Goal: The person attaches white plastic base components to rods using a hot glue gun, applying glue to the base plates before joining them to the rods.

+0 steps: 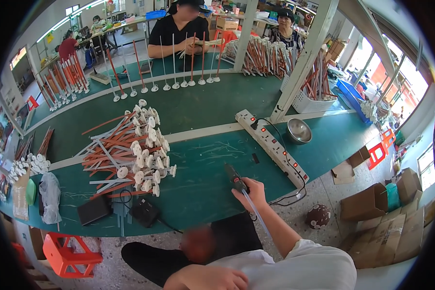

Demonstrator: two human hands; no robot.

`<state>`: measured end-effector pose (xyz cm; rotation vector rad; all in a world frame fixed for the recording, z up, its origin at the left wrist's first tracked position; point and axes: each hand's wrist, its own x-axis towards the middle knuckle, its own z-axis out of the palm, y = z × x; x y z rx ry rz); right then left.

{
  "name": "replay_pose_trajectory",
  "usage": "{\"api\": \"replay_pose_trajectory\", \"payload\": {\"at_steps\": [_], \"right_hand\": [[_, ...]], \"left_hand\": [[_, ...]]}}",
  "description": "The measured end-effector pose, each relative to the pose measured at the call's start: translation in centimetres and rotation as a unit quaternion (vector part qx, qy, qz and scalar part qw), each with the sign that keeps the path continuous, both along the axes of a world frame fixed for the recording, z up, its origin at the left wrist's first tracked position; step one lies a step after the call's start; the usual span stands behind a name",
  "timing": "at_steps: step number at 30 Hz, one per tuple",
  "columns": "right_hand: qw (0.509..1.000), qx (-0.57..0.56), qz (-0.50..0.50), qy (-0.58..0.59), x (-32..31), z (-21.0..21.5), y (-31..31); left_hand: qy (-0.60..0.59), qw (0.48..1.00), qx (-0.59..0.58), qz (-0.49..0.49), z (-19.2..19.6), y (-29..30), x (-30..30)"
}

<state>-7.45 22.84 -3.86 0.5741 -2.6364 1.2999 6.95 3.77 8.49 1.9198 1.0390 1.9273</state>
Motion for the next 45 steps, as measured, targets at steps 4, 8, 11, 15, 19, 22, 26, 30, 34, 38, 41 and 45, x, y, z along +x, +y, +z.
{"api": "replay_pose_trajectory", "payload": {"at_steps": [4, 8, 11, 15, 19, 22, 26, 30, 34, 38, 41, 45], "right_hand": [[1.0, -0.014, 0.014, 0.0, 0.2, 0.5, -0.9], [1.0, -0.005, 0.016, 0.005, 0.2, 0.5, -0.8], [1.0, 0.001, 0.013, 0.012, 0.1, 0.7, -0.2], [1.0, -0.014, 0.018, 0.016, 0.0, 0.2, -0.9], [1.0, -0.012, 0.012, 0.017, 0.1, 0.4, -0.7], [1.0, -0.011, 0.007, 0.004, 0.1, 0.4, -0.7], [1.0, -0.009, 0.003, 0.007, 0.0, 0.2, -0.7], [1.0, -0.007, 0.007, 0.006, 0.0, 0.3, -0.7], [1.0, -0.006, 0.005, 0.007, 0.1, 0.4, -0.7], [1.0, -0.004, 0.004, 0.003, 0.1, 0.4, -0.7], [1.0, -0.009, 0.001, 0.008, 0.1, 0.2, -0.7], [1.0, -0.018, -0.002, 0.007, 0.1, 0.1, -0.8]], "left_hand": [[0.055, 0.984, 0.155, -0.072, -4.1, -1.0, 1.2], [-0.019, 0.983, -0.01, 0.182, -4.9, -3.9, -0.6], [-0.185, 0.877, -0.136, 0.423, -8.8, -3.7, -3.4], [-0.382, 0.712, -0.062, 0.585, -14.1, -2.7, -5.4], [-0.446, 0.703, 0.075, 0.549, -16.5, -3.4, -4.7], [-0.429, 0.73, 0.145, 0.512, -16.4, -3.6, -4.7], [-0.451, 0.716, 0.144, 0.513, -16.1, -3.4, -4.5], [-0.449, 0.728, 0.117, 0.505, -16.7, -3.7, -4.3], [-0.441, 0.737, 0.105, 0.502, -16.8, -3.6, -4.3], [-0.396, 0.753, 0.044, 0.524, -16.4, -3.6, -4.2], [-0.383, 0.748, 0.02, 0.541, -16.2, -3.6, -4.2], [-0.38, 0.743, 0.014, 0.551, -16.3, -3.6, -4.2]]}}
